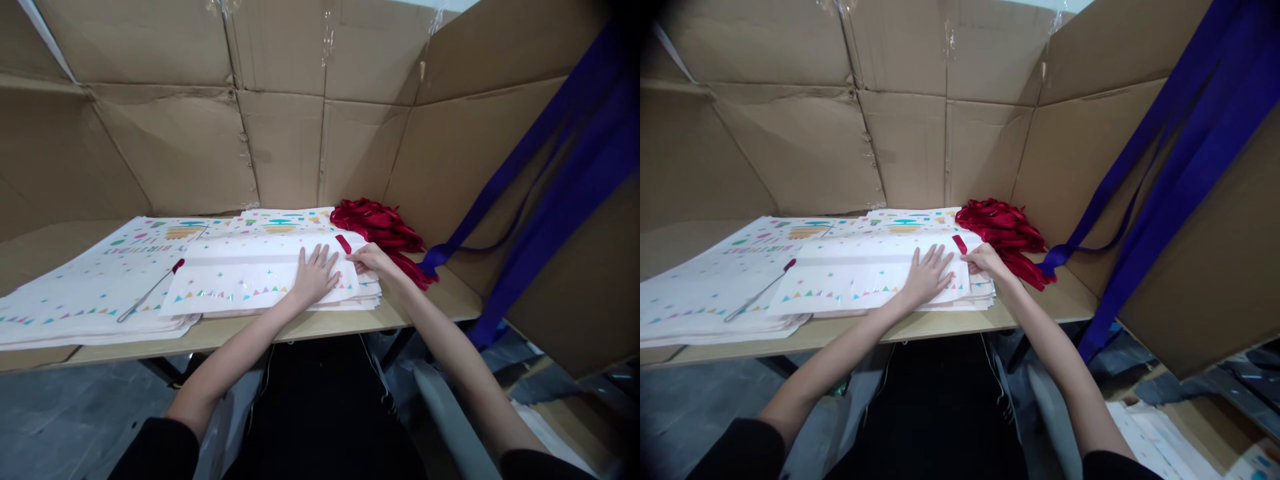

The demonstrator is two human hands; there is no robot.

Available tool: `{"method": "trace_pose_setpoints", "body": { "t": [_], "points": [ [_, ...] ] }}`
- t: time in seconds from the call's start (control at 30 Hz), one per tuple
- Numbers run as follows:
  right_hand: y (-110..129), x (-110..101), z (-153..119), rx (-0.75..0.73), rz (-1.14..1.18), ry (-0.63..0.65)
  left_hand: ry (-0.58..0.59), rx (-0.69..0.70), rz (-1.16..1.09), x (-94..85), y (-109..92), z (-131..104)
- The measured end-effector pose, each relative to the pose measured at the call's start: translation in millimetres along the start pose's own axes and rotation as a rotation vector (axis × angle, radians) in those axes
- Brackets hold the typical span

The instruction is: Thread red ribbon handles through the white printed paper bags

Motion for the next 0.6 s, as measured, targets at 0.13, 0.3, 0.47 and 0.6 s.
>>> {"method": "trace_pose_setpoints", "body": {
  "t": [0.13, 0.3, 0.47, 0.6],
  "points": [
    [-3.2, 4.4, -2.0, -0.058, 0.011, -0.051, 0.001, 0.0, 0.002, 0.2, -0.2, -0.3],
    [5.0, 8.6, -5.1, -0.044, -0.062, -0.114, 0.003, -0.006, 0.001, -1.3, -0.2, -0.5],
    [6.0, 10.6, -4.7, -0.151, -0.304, -0.179, 0.005, -0.002, -0.003, -1.8, -0.4, -0.4],
    [3.0, 7.6, -8.4, -0.089, -0.005, -0.131, 0.005, -0.006, -0.002, -1.7, -0.2, 0.2]
  ]
}}
Point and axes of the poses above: each hand's wrist, its own z-axis towards the middle knuckle, its own x-axis out of the palm, y = z × x, the point moved 1 cm from there along z, towards the middle knuckle, and after that the axes turned 4 degrees about z, right-handed, at the moved point
